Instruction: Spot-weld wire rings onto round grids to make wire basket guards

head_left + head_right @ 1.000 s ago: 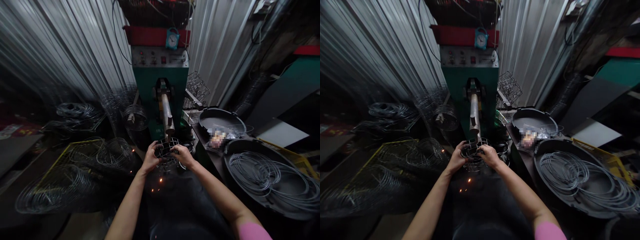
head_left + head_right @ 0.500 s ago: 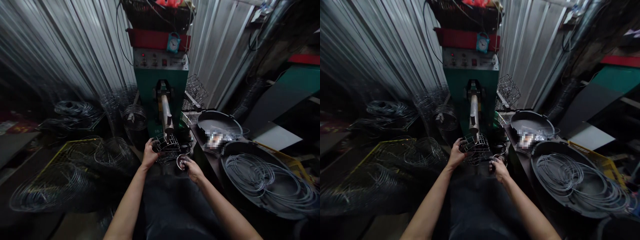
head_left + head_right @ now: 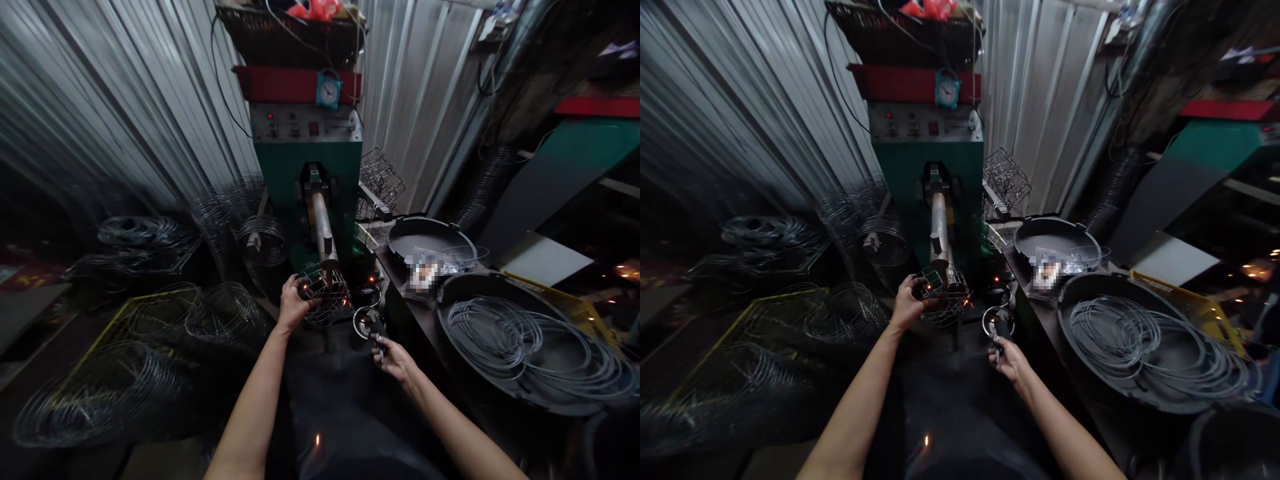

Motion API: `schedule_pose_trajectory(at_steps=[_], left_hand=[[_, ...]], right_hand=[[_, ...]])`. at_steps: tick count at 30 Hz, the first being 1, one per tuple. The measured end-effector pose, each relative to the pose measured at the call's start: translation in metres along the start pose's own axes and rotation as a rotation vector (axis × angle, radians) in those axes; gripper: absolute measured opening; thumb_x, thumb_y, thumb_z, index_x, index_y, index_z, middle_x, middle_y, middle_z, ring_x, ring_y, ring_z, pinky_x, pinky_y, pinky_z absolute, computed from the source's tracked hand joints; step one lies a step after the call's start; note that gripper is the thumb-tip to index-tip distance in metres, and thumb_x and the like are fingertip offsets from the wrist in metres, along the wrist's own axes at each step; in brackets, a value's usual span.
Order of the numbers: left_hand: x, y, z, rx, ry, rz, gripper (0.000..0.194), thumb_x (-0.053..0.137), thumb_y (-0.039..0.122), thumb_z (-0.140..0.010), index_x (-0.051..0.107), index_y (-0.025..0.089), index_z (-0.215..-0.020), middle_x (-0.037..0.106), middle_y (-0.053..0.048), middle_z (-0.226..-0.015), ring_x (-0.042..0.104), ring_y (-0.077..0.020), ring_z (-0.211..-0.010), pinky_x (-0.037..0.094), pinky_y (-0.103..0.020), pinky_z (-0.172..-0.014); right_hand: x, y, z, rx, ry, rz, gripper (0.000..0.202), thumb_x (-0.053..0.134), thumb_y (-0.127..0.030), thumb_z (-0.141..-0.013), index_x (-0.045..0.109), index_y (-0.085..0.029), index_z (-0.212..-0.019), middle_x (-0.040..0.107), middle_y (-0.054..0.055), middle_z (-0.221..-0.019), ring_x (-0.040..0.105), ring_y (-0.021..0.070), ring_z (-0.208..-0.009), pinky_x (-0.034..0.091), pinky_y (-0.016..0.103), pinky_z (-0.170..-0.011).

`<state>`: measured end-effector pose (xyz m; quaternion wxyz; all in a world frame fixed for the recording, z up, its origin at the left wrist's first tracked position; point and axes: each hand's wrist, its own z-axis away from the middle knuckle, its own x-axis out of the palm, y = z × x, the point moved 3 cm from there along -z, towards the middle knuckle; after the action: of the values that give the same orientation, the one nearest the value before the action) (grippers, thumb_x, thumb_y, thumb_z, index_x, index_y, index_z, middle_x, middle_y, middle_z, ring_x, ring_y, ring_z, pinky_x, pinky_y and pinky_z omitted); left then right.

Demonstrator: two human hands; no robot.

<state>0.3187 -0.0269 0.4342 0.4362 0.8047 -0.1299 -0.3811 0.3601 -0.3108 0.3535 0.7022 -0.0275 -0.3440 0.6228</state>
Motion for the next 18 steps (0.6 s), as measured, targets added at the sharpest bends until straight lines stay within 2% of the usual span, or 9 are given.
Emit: schedule_pose_trajectory(at_steps=[4, 7, 8, 11, 12, 14, 16, 18], left_hand=[[0.003, -0.004, 0.000, -0.008, -0.021, 0.087, 0.059, 0.082, 0.022, -0.047, 0.061, 0.017, -0.101, 0.046, -0.011, -0.127, 0.045, -0.0275, -0.119, 0.035, -0.043, -0.103], [0.005, -0.006, 0.004, -0.006, 0.009, 0.109, 0.058, 0.081, 0.023, -0.048, 0.060, 0.017, -0.102, 0.045, -0.011, -0.127, 0.044, -0.0278, -0.120, 0.034, -0.043, -0.103], [0.005, -0.005, 0.005, -0.006, 0.014, 0.098, 0.058, 0.081, 0.022, -0.048, 0.060, 0.017, -0.102, 0.045, -0.010, -0.128, 0.043, -0.0282, -0.121, 0.033, -0.043, -0.104], [0.002, -0.002, 0.004, 0.008, 0.007, 0.044, 0.058, 0.081, 0.022, -0.049, 0.060, 0.017, -0.103, 0.044, -0.011, -0.129, 0.041, -0.0289, -0.122, 0.032, -0.043, -0.105], [0.001, 0.000, 0.002, 0.017, 0.000, 0.027, 0.058, 0.081, 0.023, -0.050, 0.060, 0.017, -0.103, 0.044, -0.011, -0.129, 0.041, -0.0291, -0.123, 0.032, -0.043, -0.105], [-0.003, 0.002, 0.000, 0.033, -0.022, 0.002, 0.059, 0.081, 0.025, -0.050, 0.060, 0.017, -0.104, 0.044, -0.012, -0.130, 0.040, -0.0294, -0.124, 0.032, -0.043, -0.105], [-0.005, 0.000, 0.000, 0.049, -0.055, -0.018, 0.061, 0.082, 0.027, -0.050, 0.059, 0.017, -0.106, 0.043, -0.013, -0.132, 0.039, -0.0301, -0.125, 0.031, -0.044, -0.106], [-0.006, -0.007, 0.006, 0.072, -0.076, -0.031, 0.073, 0.083, 0.029, -0.048, 0.054, 0.019, -0.115, 0.037, -0.013, -0.138, 0.035, -0.0314, -0.128, 0.028, -0.046, -0.108]], right_hand=[[-0.002, -0.003, 0.005, 0.019, -0.048, -0.048, 0.013, 0.047, -0.011, -0.083, 0.052, -0.015, -0.071, 0.050, 0.000, -0.057, 0.051, 0.0082, -0.048, 0.045, 0.018, -0.048], [-0.004, -0.006, 0.004, -0.056, -0.051, -0.011, 0.005, 0.054, -0.013, -0.076, 0.055, -0.015, -0.072, 0.052, 0.000, -0.058, 0.051, 0.0084, -0.049, 0.038, 0.017, -0.042], [-0.005, -0.007, 0.002, -0.114, -0.050, 0.031, 0.002, 0.057, -0.014, -0.073, 0.056, -0.015, -0.073, 0.052, -0.001, -0.057, 0.049, 0.0079, -0.047, 0.033, 0.015, -0.039], [-0.009, -0.009, 0.001, -0.365, -0.027, 0.210, 0.015, 0.065, -0.021, -0.066, 0.060, -0.016, -0.078, 0.045, -0.006, -0.050, 0.038, 0.0063, -0.039, 0.022, 0.016, -0.036], [-0.011, -0.009, 0.001, -0.465, -0.006, 0.292, 0.018, 0.066, -0.025, -0.065, 0.062, -0.016, -0.080, 0.045, -0.006, -0.050, 0.037, 0.0067, -0.039, 0.024, 0.017, -0.037], [-0.018, -0.007, 0.005, -0.669, 0.023, 0.507, 0.020, 0.066, -0.031, -0.065, 0.065, -0.016, -0.079, 0.053, -0.002, -0.056, 0.046, 0.0109, -0.047, 0.035, 0.021, -0.043], [-0.026, -0.001, 0.011, -0.850, 0.004, 0.778, 0.017, 0.063, -0.032, -0.068, 0.067, -0.018, -0.076, 0.063, 0.004, -0.070, 0.057, 0.0181, -0.066, 0.045, 0.029, -0.060], [-0.035, 0.008, 0.016, -0.956, -0.048, 1.043, 0.014, 0.059, -0.029, -0.071, 0.068, -0.020, -0.077, 0.066, 0.007, -0.080, 0.059, 0.0219, -0.077, 0.046, 0.034, -0.072]])
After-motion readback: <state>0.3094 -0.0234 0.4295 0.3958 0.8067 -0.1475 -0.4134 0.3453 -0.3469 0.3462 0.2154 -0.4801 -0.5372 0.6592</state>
